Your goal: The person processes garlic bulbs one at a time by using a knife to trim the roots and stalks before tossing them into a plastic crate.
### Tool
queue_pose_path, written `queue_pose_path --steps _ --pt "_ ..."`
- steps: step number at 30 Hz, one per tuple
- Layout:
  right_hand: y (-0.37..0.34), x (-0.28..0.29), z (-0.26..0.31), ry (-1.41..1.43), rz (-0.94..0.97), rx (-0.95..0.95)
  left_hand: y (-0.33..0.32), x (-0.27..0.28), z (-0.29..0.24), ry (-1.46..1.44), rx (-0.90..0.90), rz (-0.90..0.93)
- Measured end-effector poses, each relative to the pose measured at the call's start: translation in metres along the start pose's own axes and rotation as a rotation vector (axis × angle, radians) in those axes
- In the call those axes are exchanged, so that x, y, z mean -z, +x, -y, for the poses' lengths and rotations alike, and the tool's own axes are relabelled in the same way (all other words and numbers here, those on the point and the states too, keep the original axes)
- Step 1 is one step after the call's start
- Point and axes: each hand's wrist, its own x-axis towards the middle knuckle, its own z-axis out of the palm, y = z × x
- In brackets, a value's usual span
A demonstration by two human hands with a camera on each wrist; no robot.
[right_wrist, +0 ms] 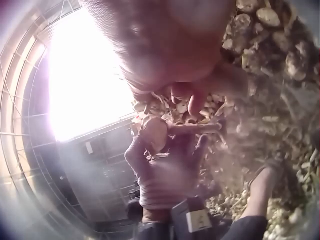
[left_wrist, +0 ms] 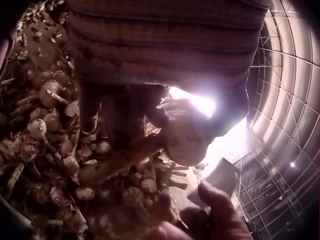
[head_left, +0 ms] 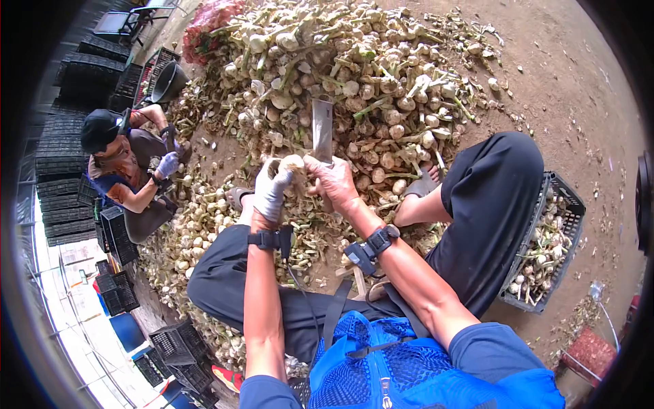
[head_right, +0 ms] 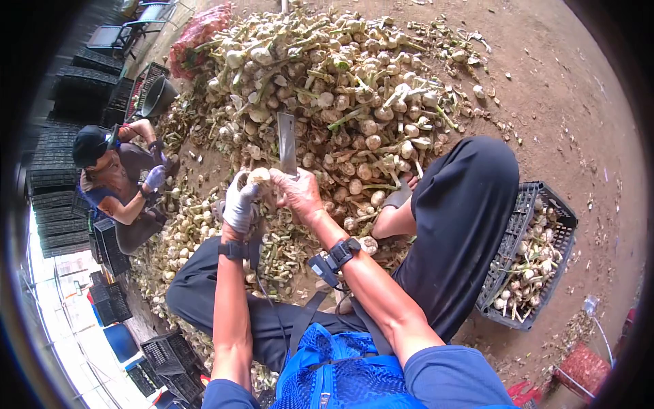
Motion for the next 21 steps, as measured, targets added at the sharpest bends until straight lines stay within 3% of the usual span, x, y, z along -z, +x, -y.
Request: queue_pose_path --steps 3,5,6,11,13,15,17,19,21 --pt "-0.016 -0.013 0.013 0.131 0.065 -0.094 -0.021 -0.015 -0.019 0.143 0.008 -0.077" --pt "-0.020 -0.015 0.019 0.132 0.082 -0.121 -0.036 -0.025 -0.030 0.081 -0.010 -0.004" --pt "-0.020 -0.017 0.021 0.124 0.124 -0.055 -0.042 -0.024 -0.036 0.167 -0.085 0.079" --pt "-0.018 -0.018 0.033 -0.095 0.173 0.095 -0.053 -0.023 -0.058 -0.023 -0.044 -0.015" --pt "-0.012 -0.008 0.030 -0.944 -0.002 0.853 -0.054 -0.015 -0.064 -0.039 0.009 0.025" --pt "-0.026 -0.012 0.040 -0.992 0.063 0.833 -0.049 -0.002 -0.055 0.079 -0.011 0.023" --pt "-0.031 -0.014 0.040 -1.142 0.198 1.007 -0.047 0.003 -0.042 0.194 -0.025 0.020" --pt "-0.031 -0.014 0.034 -1.185 0.218 0.991 -0.052 0.006 -0.032 0.511 -0.291 -0.032" --pt "-0.030 -0.015 0.028 -1.232 0.237 0.985 -0.056 0.011 -0.017 0.413 -0.200 -0.045"
